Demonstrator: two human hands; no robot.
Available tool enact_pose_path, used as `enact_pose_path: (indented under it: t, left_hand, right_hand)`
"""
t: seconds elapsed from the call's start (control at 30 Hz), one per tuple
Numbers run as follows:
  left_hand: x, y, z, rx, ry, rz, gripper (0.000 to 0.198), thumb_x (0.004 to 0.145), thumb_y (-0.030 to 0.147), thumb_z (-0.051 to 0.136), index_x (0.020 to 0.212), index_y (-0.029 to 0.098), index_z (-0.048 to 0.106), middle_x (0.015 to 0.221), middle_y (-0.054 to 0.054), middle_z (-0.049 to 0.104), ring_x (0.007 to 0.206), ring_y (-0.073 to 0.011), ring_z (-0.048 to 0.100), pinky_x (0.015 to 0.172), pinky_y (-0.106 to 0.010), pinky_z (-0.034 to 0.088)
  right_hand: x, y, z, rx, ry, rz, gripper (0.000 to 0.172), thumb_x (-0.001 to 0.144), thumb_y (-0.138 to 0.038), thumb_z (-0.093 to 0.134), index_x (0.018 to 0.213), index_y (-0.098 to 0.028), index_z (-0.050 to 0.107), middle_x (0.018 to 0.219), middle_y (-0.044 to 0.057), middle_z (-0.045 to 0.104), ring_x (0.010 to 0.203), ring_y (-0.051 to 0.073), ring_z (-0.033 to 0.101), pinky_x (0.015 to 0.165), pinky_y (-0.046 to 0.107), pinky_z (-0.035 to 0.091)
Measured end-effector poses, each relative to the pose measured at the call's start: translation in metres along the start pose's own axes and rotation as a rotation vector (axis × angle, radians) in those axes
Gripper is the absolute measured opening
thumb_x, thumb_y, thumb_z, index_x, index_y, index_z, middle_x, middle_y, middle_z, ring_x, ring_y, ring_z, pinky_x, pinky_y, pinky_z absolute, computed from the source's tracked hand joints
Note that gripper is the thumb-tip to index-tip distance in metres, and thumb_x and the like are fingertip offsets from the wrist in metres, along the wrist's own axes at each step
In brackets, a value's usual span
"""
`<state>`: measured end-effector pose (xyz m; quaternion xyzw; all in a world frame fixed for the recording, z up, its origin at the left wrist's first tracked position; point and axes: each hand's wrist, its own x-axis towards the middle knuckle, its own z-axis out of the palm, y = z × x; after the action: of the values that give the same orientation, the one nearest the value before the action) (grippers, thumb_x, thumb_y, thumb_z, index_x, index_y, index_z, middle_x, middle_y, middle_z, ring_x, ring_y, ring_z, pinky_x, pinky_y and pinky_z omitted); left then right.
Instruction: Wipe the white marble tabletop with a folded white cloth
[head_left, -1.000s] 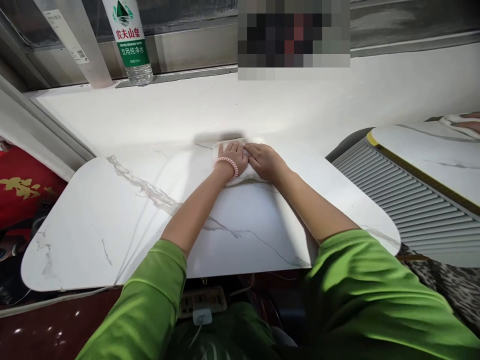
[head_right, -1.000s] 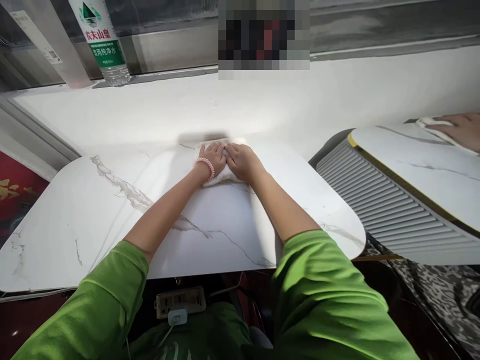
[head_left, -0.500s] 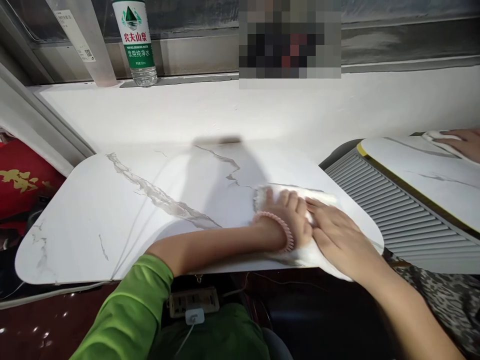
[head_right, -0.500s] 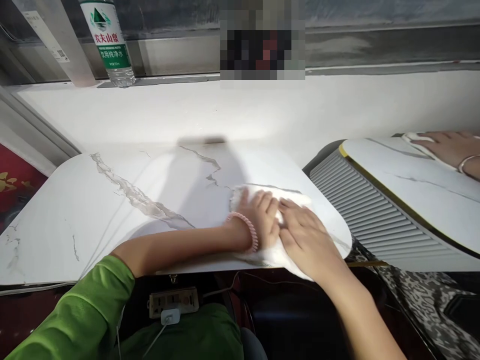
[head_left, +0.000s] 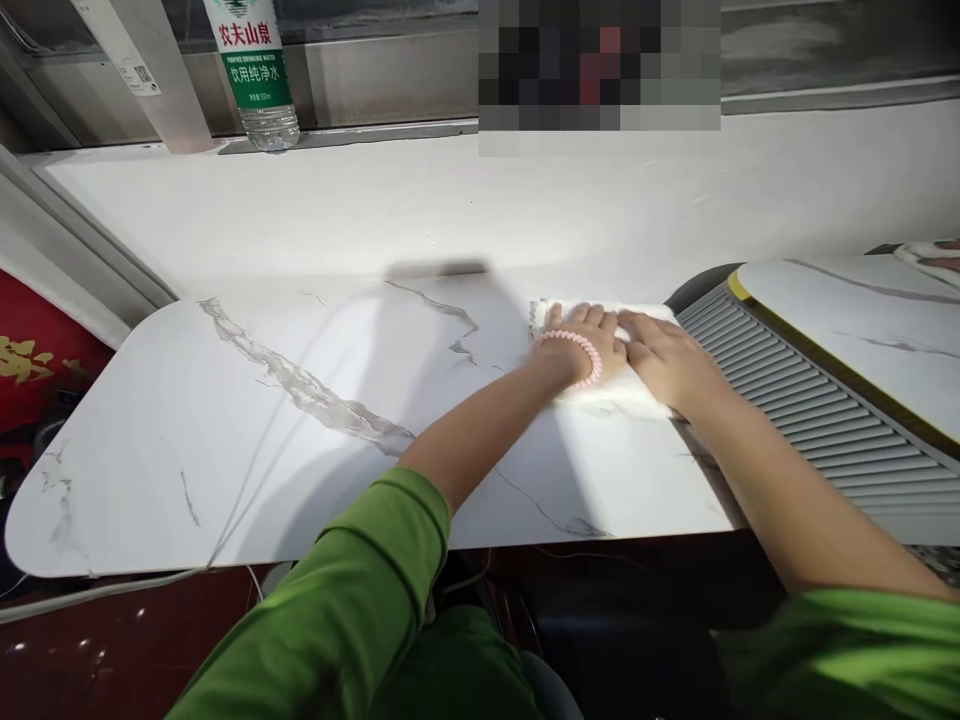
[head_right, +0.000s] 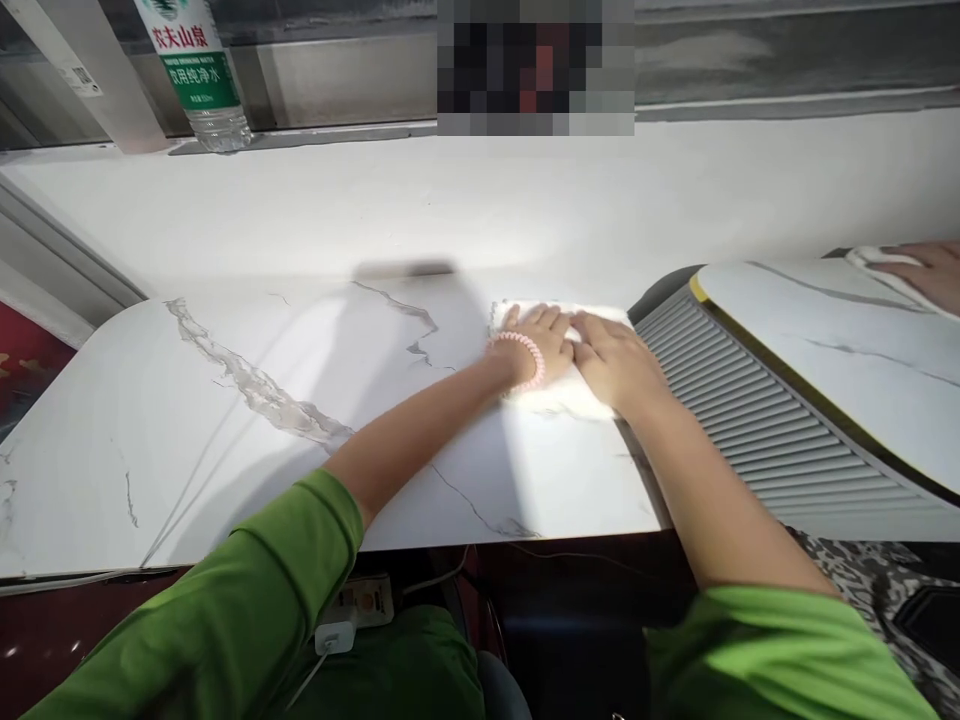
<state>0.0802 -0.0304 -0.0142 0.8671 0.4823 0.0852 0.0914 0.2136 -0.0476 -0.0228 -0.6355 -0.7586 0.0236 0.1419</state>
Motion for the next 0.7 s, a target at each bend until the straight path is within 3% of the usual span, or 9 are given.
enact_pose_path:
  t: [0.17, 0.37, 0.5, 0.7]
  left_hand:
    - [0.022, -0.053, -0.014, 0.033, -0.001, -0.095, 0.052, 0.101, 0.025, 0.026, 0.149, 0.007, 0.034, 0.159, -0.01, 0.031, 0.146, -0.0241, 0.025, 0.123, -0.047, 0.014]
    - [0.008, -0.106, -0.032, 0.05, -0.006, -0.187, 0.054, 0.101, 0.025, 0.02, 0.15, 0.006, 0.031, 0.16, -0.011, 0.028, 0.148, -0.0238, 0.021, 0.121, -0.05, 0.012]
    - [-0.02, -0.112, -0.035, 0.083, 0.006, -0.249, 0.056, 0.1, 0.026, 0.019, 0.151, 0.007, 0.029, 0.161, -0.011, 0.025, 0.149, -0.022, 0.019, 0.122, -0.05, 0.01]
    - [-0.068, -0.09, -0.038, 0.094, -0.011, -0.287, 0.058, 0.099, 0.025, 0.018, 0.153, 0.003, 0.023, 0.161, -0.012, 0.023, 0.15, -0.0246, 0.017, 0.122, -0.051, 0.01]
  right_hand:
    - [0.062, -0.025, 0.018, 0.079, 0.025, -0.059, 0.047, 0.086, -0.024, 0.035, 0.128, -0.013, 0.055, 0.137, 0.019, 0.057, 0.126, 0.031, 0.051, 0.105, 0.048, 0.038]
    - [0.102, -0.07, 0.042, 0.04, 0.131, -0.249, 0.041, 0.085, -0.018, 0.036, 0.118, -0.014, 0.059, 0.121, 0.017, 0.066, 0.11, 0.032, 0.058, 0.096, 0.048, 0.043]
    - [0.096, -0.092, 0.046, -0.003, 0.104, -0.295, 0.044, 0.082, -0.016, 0.035, 0.119, -0.012, 0.059, 0.119, 0.018, 0.067, 0.108, 0.033, 0.06, 0.095, 0.047, 0.044]
    - [0.056, -0.104, 0.042, 0.018, 0.108, -0.414, 0.046, 0.084, -0.017, 0.032, 0.124, -0.009, 0.056, 0.128, 0.019, 0.063, 0.119, 0.03, 0.056, 0.102, 0.046, 0.041]
